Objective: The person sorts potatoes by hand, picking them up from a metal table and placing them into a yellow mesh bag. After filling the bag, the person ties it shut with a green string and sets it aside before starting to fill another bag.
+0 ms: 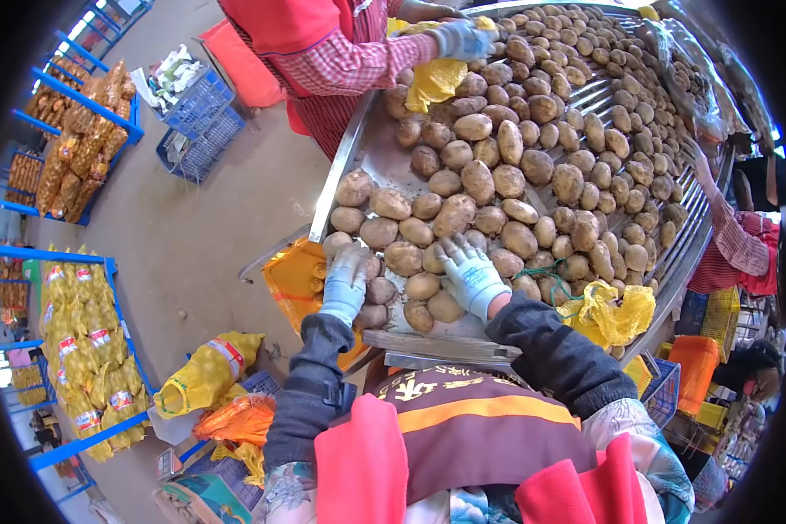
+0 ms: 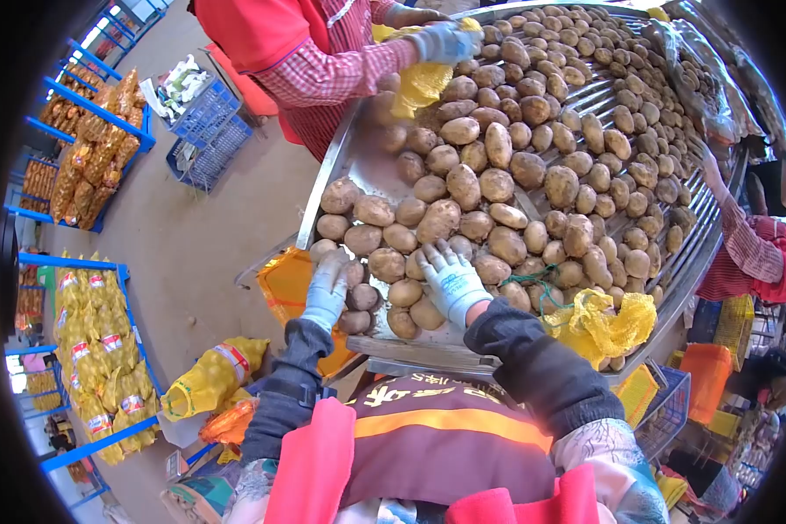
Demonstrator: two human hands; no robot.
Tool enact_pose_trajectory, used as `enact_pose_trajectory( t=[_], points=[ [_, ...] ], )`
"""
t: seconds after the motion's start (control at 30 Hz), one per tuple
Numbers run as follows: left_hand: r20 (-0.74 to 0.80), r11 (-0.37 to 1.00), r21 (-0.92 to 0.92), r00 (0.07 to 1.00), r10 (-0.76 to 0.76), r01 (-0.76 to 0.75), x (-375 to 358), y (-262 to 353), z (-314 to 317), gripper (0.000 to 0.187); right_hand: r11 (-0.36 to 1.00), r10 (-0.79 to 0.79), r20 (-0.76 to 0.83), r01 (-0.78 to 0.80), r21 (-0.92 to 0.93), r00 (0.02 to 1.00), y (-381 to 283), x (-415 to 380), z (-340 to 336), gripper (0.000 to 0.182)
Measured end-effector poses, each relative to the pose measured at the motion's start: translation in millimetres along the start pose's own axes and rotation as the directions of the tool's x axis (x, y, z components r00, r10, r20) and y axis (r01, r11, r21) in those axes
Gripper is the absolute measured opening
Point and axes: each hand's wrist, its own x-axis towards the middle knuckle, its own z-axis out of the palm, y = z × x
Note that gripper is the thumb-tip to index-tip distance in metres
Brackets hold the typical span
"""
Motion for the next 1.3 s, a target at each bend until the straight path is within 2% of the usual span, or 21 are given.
enact_pose_trajectory(
  t=[0.03,0.13,0.17,0.2,0.23,0.3,0.4,0.47,0.6,0.63,0.67,0.7,0.77,0.8,0.9,1.03,1.13,1.2,1.23,1.27,1.3],
  points=[
    [-0.101,0.927,-0.371,0.99,-0.095,0.051,-3.9,-3.7,-1.6,0.028,1.0,-0.024,0.021,0.023,0.02,0.999,-0.5,-0.6,7.0,0.053],
    [-0.313,0.957,-0.262,0.926,-0.21,0.129,-23.5,-13.9,0.3,0.031,0.975,-0.005,0.27,-0.056,0.216,0.963,-21.3,-4.6,-10.6,0.062],
    [-0.391,0.962,-0.219,0.889,-0.239,0.163,-29.0,-10.5,-2.1,0.032,0.975,-0.016,0.272,-0.046,0.219,0.962,-24.0,-6.5,-10.9,0.062],
    [-0.283,0.952,-0.215,0.919,-0.276,0.22,-33.4,-0.9,-5.8,0.037,0.986,-0.057,0.24,0.016,0.168,0.969,-25.5,-8.8,-11.0,0.066],
    [-0.285,0.95,-0.213,0.916,-0.284,0.229,-36.4,0.0,-1.4,0.037,0.99,-0.097,0.211,0.074,0.117,0.973,-27.3,-10.2,-11.6,0.071],
    [-0.099,0.998,0.006,0.993,-0.068,0.068,-39.1,-2.0,7.6,0.041,0.994,-0.103,0.312,0.087,0.065,0.944,-30.2,-7.6,-16.4,0.077],
    [0.043,0.975,-0.093,0.979,-0.2,0.203,-24.7,-10.5,2.0,0.048,0.996,-0.094,0.361,0.087,0.034,0.928,-28.0,-7.9,-17.7,0.077],
    [0.152,0.946,-0.146,0.951,-0.269,0.291,-15.2,-10.1,-7.2,0.055,0.984,-0.166,0.338,0.178,-0.004,0.926,-16.8,-12.9,-16.7,0.078],
    [0.161,0.924,-0.185,0.937,-0.309,0.336,-12.9,10.7,-19.9,0.05,0.987,-0.148,0.228,0.129,0.097,0.962,-5.7,-24.2,-21.7,0.078],
    [0.298,0.68,-0.544,0.871,-0.39,0.49,-12.0,11.0,-23.3,0.043,0.987,-0.147,0.225,0.127,0.099,0.963,-2.2,-28.7,-23.9,0.078],
    [0.455,0.285,-0.765,0.798,-0.394,0.577,-12.1,10.8,-26.3,0.04,0.988,-0.153,0.235,0.142,0.065,0.96,0.3,-33.9,-27.6,0.078],
    [0.455,0.287,-0.764,0.798,-0.395,0.578,-16.9,10.7,-28.5,0.04,0.987,-0.16,0.247,0.158,0.03,0.956,3.4,-38.7,-30.4,0.078],
    [0.618,-0.277,-0.784,0.656,-0.433,0.555,-30.4,14.4,-34.2,0.042,0.983,-0.18,0.254,0.186,0.001,0.95,7.3,-43.9,-28.6,0.08],
    [0.648,-0.342,-0.757,0.577,-0.497,0.556,-28.4,23.5,-39.4,0.046,0.982,-0.184,0.254,0.189,0.004,0.95,8.1,-43.6,-23.7,0.081],
    [0.664,-0.344,-0.748,0.652,-0.367,0.568,-36.1,20.3,-40.5,0.051,0.98,-0.196,0.251,0.195,0.03,0.948,-2.3,-31.1,-16.4,0.079],
    [0.685,-0.346,-0.728,0.622,-0.379,0.592,-41.0,17.8,-38.6,0.055,0.949,-0.309,0.119,0.298,0.099,0.944,-38.9,0.5,8.3,0.063],
    [0.633,-0.238,-0.773,0.693,-0.345,0.588,-36.9,7.2,-29.2,0.057,0.927,-0.373,0.084,0.369,0.064,0.924,-50.6,26.7,11.2,0.051],
    [0.571,-0.015,-0.775,0.689,-0.446,0.632,-31.3,3.5,-27.9,0.054,0.802,-0.524,-0.04,0.508,0.315,0.851,-46.8,47.3,1.5,0.037],
    [0.572,-0.015,-0.774,0.69,-0.444,0.633,-28.4,3.9,-27.5,0.054,0.81,-0.451,0.034,0.393,0.436,0.892,-39.1,56.7,-16.1,0.027],
    [0.515,0.082,-0.754,0.663,-0.542,0.652,-24.7,8.4,-27.7,0.053,0.847,-0.48,-0.124,0.495,0.192,0.869,-19.0,70.8,-17.0,0.024],
    [0.447,0.169,-0.718,0.634,-0.631,0.675,-23.0,12.1,-27.6,0.051,0.983,-0.155,-0.097,0.163,0.086,0.983,-12.7,81.8,-40.3,0.026]
  ],
)
